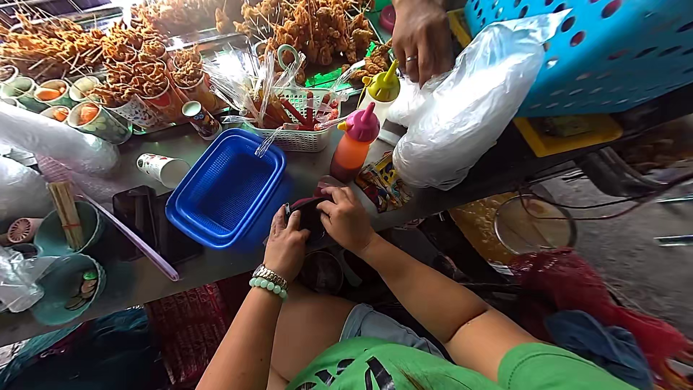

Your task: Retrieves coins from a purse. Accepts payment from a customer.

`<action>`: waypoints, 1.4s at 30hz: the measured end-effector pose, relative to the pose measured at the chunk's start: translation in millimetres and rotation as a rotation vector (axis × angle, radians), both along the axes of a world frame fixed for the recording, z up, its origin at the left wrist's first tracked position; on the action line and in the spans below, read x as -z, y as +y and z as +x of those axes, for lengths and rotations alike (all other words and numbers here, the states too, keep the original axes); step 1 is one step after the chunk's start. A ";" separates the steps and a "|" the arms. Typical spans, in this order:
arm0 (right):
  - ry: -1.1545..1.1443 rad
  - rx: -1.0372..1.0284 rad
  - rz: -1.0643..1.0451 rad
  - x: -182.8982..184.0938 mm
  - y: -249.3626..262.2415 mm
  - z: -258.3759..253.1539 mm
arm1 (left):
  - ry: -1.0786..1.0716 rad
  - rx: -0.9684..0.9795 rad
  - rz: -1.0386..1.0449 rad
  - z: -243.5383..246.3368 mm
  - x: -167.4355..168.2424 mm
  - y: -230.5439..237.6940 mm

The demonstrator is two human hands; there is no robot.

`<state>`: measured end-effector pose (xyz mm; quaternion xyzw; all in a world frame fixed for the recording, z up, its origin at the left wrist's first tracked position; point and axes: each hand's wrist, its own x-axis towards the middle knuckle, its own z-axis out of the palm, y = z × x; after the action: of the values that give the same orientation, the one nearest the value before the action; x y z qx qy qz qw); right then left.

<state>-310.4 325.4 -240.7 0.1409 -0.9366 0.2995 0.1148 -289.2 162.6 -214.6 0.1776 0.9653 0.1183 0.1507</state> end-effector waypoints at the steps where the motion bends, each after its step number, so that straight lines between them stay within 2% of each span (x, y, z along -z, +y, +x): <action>1: 0.056 0.007 0.031 1.5 -2.7 0.2 | -0.034 -0.003 0.001 -1.5 -1.2 0.8; 6: -0.032 0.030 0.141 -0.9 -11.5 -2.9 | -0.174 -0.033 -0.036 -6.7 -9.3 5.8; 11: 0.039 0.004 0.099 6.0 -20.6 -5.5 | -0.212 -0.061 -0.028 -6.5 -10.7 7.3; 15: -0.014 -0.029 0.065 11.6 -27.8 -11.5 | -0.212 -0.062 -0.022 -7.4 -9.4 6.6; 18: -0.003 -0.097 0.041 13.0 -20.8 -12.5 | -0.216 -0.068 -0.012 -6.8 -9.0 4.7; 23: 0.144 -0.162 0.061 15.8 6.0 -0.6 | -0.200 -0.079 0.025 -6.8 -7.9 2.2; 27: 0.138 -0.176 0.014 17.1 19.9 0.3 | -0.213 -0.076 0.018 -7.8 -6.7 2.8; 30: -0.011 -0.172 -0.103 14.4 23.3 -0.8 | -0.223 -0.070 0.014 -7.9 -6.4 2.1; 34: -0.393 -0.104 -0.406 -1.9 24.0 0.1 | -0.233 -0.065 0.034 -8.3 -5.9 1.0; 36: -0.515 -0.058 -0.537 -7.6 24.7 0.2 | -0.240 -0.065 0.037 -8.8 -6.7 1.2; 38: -0.500 -0.015 -0.641 -9.3 24.9 3.3 | -0.243 -0.065 0.039 -9.1 -7.4 1.1; 42: -0.300 0.008 -0.727 -14.0 26.0 8.5 | -0.246 -0.070 0.052 -9.7 -6.6 0.8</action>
<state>-301.9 351.4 -226.7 0.0423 -0.7765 0.6284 0.0203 -298.8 163.4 -208.0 0.1318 0.9418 0.1692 0.2590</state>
